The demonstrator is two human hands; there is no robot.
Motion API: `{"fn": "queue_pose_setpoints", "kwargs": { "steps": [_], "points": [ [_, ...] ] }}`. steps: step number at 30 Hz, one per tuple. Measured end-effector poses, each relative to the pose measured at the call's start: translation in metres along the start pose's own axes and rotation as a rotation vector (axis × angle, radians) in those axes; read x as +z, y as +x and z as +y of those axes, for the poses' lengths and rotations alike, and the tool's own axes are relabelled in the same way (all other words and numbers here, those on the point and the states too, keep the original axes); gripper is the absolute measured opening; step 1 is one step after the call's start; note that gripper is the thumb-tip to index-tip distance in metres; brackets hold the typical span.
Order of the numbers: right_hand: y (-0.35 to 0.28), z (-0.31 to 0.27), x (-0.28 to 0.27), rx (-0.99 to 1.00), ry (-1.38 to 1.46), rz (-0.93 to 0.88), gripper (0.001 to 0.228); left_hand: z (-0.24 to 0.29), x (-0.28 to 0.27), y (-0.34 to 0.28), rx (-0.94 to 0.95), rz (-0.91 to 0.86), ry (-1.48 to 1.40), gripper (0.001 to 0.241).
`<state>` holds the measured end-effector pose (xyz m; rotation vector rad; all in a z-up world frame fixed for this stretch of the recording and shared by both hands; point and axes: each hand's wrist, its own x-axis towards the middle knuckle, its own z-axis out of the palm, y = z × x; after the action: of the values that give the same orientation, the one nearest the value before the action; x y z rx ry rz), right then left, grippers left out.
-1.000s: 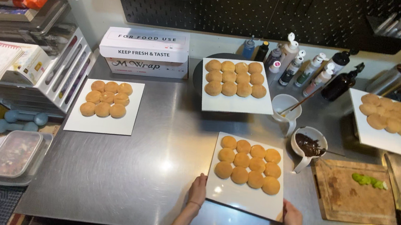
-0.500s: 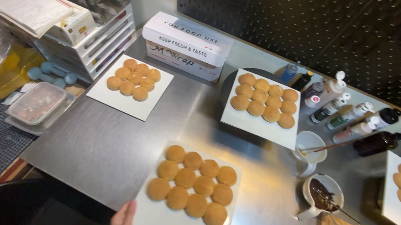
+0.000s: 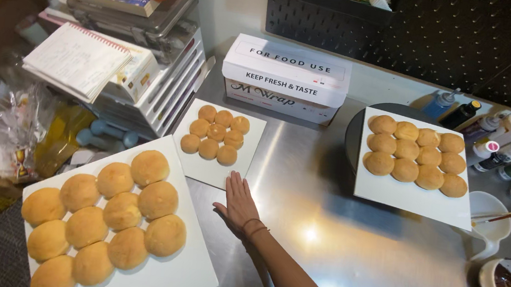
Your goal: The person fills puff pastries with chocolate sauce using a spoon, handling each pastry one at a time and arranging them in a grid on a white square tray. The person then moves the trays around the stainless steel counter and finally moves a small white bag to a separate counter next to a sink.
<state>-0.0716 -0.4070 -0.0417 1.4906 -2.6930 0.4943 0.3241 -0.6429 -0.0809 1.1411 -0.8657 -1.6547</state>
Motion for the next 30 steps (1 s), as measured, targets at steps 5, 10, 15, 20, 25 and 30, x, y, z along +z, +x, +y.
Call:
{"fn": "queue_pose_setpoints", "kwargs": {
  "steps": [5, 10, 15, 20, 25, 30],
  "points": [
    [-0.017, 0.004, -0.012, 0.067, 0.066, -0.127, 0.091, -0.002, 0.048, 0.046, -0.003, -0.068, 0.028, 0.041],
    [-0.088, 0.009, -0.044, 0.098, 0.116, -0.154, 0.091, 0.005, 0.093, 0.076, -0.027, -0.195, 0.043, 0.041],
    [-0.245, 0.021, -0.054, 0.309, 0.178, -0.014, 0.084, -0.007, 0.134, 0.076, -0.064, -0.326, 0.050, 0.040],
    [-0.400, 0.039, -0.055, 0.716, 0.054, 0.155, 0.079, -0.053, 0.177, 0.039, -0.108, -0.491, 0.015, 0.040],
    [-0.497, 0.048, -0.057, 0.843, -0.033, 0.304, 0.079, -0.114, 0.213, 0.023, -0.121, -0.613, 0.015, 0.038],
    [-0.515, 0.039, -0.058, 0.984, -0.090, 0.462, 0.076, -0.145, 0.243, 0.031, -0.131, -0.661, 0.039, 0.034]
  ]
}}
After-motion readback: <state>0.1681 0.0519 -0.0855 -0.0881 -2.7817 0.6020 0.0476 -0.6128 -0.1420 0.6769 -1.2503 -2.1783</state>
